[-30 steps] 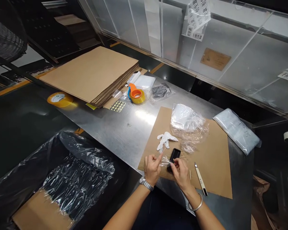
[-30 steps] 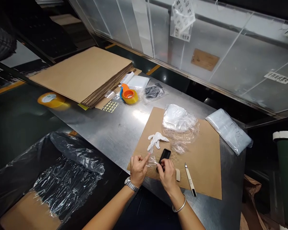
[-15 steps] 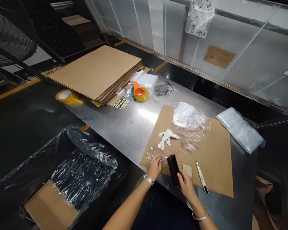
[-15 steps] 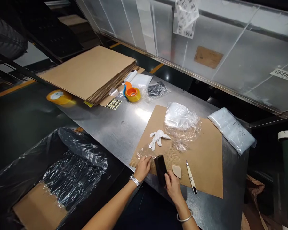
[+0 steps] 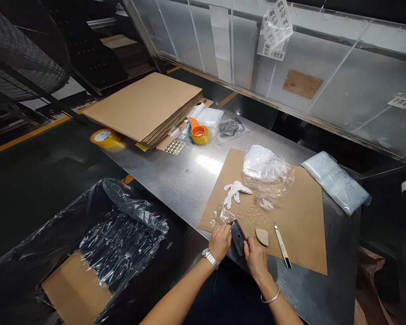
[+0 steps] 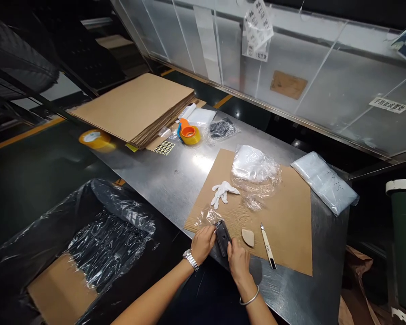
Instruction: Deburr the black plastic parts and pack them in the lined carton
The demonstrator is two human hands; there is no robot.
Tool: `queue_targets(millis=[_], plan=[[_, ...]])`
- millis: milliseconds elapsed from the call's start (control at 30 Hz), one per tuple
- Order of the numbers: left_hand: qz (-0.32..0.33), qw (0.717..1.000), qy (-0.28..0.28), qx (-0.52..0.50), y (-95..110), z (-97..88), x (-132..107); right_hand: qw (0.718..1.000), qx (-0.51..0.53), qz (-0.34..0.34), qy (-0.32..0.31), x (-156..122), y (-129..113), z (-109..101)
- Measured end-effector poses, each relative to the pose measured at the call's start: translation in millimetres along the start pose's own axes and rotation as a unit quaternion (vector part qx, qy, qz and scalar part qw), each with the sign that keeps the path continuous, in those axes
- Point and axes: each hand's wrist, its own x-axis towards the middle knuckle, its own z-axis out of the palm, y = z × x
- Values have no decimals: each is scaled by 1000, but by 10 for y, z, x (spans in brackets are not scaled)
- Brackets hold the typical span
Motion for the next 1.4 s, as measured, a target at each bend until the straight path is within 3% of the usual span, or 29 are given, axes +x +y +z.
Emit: queue_targets(millis=[200, 433, 567, 667, 767, 900, 1000, 1067, 1100, 1133, 1167, 1200, 1267, 1300, 1400], plan=[[51, 999, 9, 9, 231, -127, -120, 996, -63, -55, 7, 23, -174, -65], [27, 996, -5, -90, 355, -481, -558, 986, -139, -86, -11, 16, -495, -289], [-52, 979, 15, -194, 391, -734, -677, 970, -192, -142, -48, -55, -789, -428], [-151, 943, 48, -292, 210, -963, -700, 955, -217, -188, -68, -69, -970, -521], [-216, 878, 45, -426, -146, -1161, -776, 944, -184, -255, -96, -59, -1198, -515], [-309, 745, 105, -582, -755, -1333, -1008, 910, 29, -380, -165, -82, -1773, -259], [-362, 648, 109, -661, -1191, -1430, -1258, 871, 100, -406, -257, -144, -2344, 183], [-359, 578, 81, -729, -1461, -1502, -1433, 839, 118, -426, -318, -186, -2690, 580], [-343, 527, 74, -774, -1602, -1543, -1515, 825, 125, -432, -340, -202, -2837, 792], [-328, 491, 86, -802, -1754, -1587, -1591, 815, 131, -436, -359, -216, -2967, 1003], [-328, 484, 114, -803, -1923, -1633, -1661, 809, 135, -435, -371, -226, -3077, 1206], [-343, 502, 151, -779, -2112, -1678, -1726, 806, 134, -433, -381, -233, -3168, 1398], [-415, 599, 225, -647, -2557, -1753, -1861, 801, 120, -432, -397, -239, -3291, 1734], [-444, 618, 238, -603, -2810, -1776, -1938, 796, 108, -437, -405, -237, -3319, 1878], [-519, 635, 250, -515, -3637, -1757, -2255, 803, 60, -424, -416, -221, -3250, 2220]])
